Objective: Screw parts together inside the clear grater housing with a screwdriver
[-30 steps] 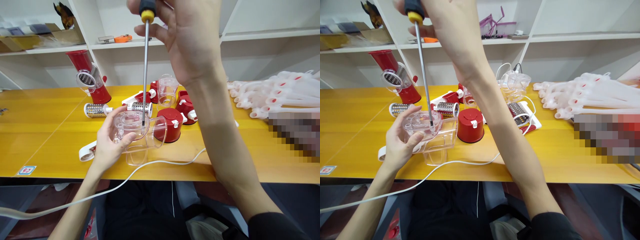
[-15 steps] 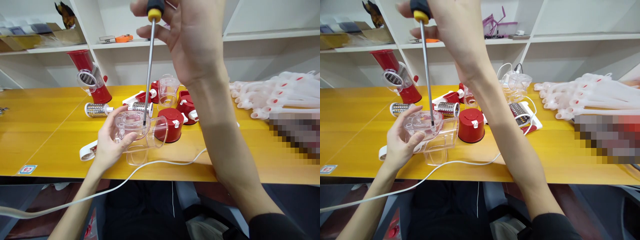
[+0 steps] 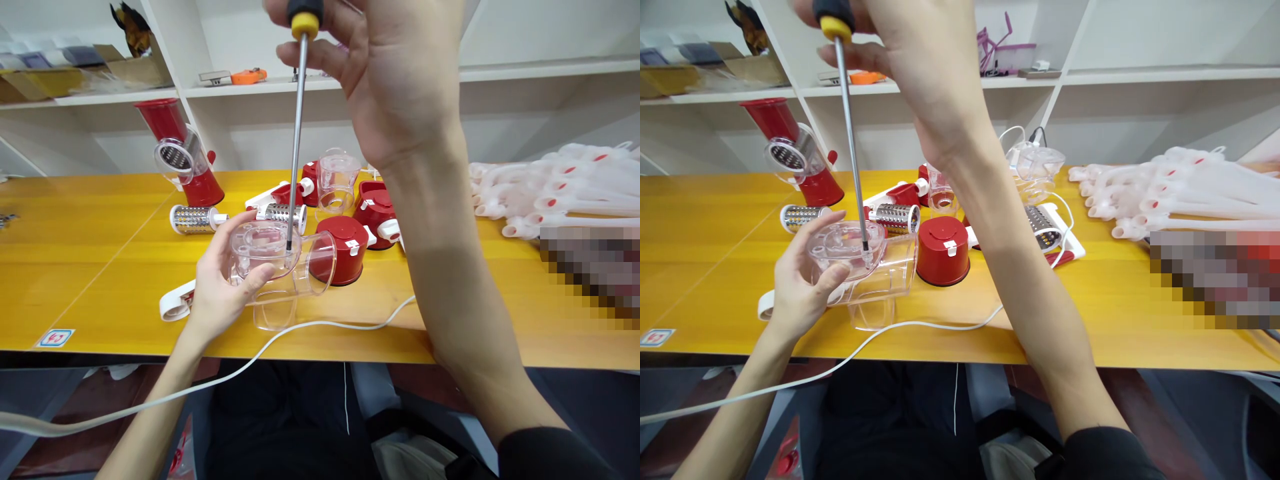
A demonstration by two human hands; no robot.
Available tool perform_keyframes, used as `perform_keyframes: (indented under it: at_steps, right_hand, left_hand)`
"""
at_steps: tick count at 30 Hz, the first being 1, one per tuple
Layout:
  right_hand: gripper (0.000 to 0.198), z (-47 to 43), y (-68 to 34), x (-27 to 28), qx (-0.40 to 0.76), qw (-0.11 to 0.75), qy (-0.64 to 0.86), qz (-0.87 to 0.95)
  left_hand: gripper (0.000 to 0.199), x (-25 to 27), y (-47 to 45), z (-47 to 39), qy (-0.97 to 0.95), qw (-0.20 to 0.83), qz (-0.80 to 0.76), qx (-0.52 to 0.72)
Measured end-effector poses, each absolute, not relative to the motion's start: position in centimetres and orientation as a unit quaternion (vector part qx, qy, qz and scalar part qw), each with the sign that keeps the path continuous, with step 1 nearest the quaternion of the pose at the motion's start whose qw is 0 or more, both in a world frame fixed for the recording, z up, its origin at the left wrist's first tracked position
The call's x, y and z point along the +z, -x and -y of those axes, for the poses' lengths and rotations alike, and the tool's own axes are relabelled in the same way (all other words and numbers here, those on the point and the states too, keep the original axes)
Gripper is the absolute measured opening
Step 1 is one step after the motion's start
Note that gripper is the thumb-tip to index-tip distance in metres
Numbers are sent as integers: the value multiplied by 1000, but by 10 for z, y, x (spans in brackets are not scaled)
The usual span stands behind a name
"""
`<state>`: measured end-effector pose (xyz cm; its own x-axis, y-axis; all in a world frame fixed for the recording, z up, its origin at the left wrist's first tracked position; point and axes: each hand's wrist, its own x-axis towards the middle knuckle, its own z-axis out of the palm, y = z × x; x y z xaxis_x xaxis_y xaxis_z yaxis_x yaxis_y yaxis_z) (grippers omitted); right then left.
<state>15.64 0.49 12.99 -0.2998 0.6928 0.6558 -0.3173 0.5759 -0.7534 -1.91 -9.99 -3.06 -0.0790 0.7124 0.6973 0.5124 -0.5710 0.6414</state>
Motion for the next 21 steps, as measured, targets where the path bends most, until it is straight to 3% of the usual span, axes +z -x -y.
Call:
perform_keyframes:
  at_steps: [21]
  right_hand:
    - [52,-6,-155,129,446,594,136,655]
  left_hand:
    - [68,-28,18,100,-677,80,-462,568]
